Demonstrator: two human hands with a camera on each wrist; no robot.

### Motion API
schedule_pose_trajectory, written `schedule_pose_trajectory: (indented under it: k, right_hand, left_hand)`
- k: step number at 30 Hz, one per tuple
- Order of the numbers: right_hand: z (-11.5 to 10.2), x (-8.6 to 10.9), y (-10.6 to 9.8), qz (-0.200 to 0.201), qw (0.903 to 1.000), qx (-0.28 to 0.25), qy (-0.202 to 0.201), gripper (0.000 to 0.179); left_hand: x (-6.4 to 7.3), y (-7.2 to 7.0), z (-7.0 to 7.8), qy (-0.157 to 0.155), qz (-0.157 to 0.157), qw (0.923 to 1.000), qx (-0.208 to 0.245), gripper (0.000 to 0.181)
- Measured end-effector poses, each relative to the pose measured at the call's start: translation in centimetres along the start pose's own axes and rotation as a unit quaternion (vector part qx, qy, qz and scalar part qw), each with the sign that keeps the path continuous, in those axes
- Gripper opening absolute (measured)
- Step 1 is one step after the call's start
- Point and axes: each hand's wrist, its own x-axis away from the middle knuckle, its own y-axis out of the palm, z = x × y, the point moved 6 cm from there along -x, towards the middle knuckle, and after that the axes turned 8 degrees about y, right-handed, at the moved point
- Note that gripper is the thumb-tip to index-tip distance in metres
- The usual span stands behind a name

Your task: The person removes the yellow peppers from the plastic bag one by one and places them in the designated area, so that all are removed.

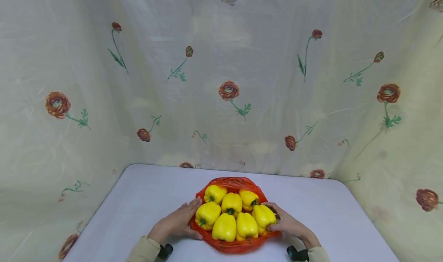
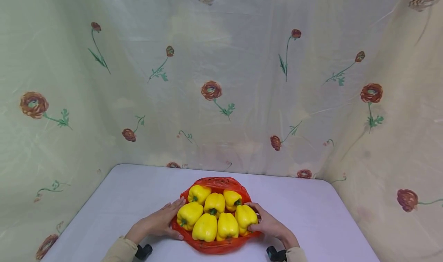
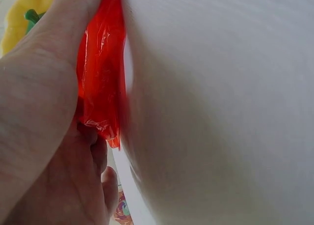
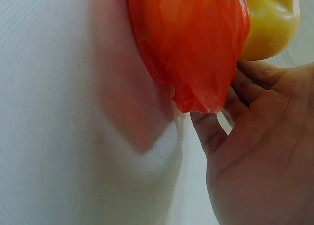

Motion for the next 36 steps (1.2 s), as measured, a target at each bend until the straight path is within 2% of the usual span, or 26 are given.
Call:
schedule_pose_trajectory:
  k: [11,36]
  right_hand:
    - [-0.21,0.14,-0.25,0.015,0.9999,0.002,0.008,0.079]
    - [-0.27,0.36,-0.54,0.048,0.9979,0.011,0.043,0.081]
  left_hand:
    - [0.13,-0.19,0.35,-0.012,-0.002,0.9999,0.01,0.114]
    - [0.22,-0.22,0.4,-0.007,-0.002,1.0,0.001,0.113]
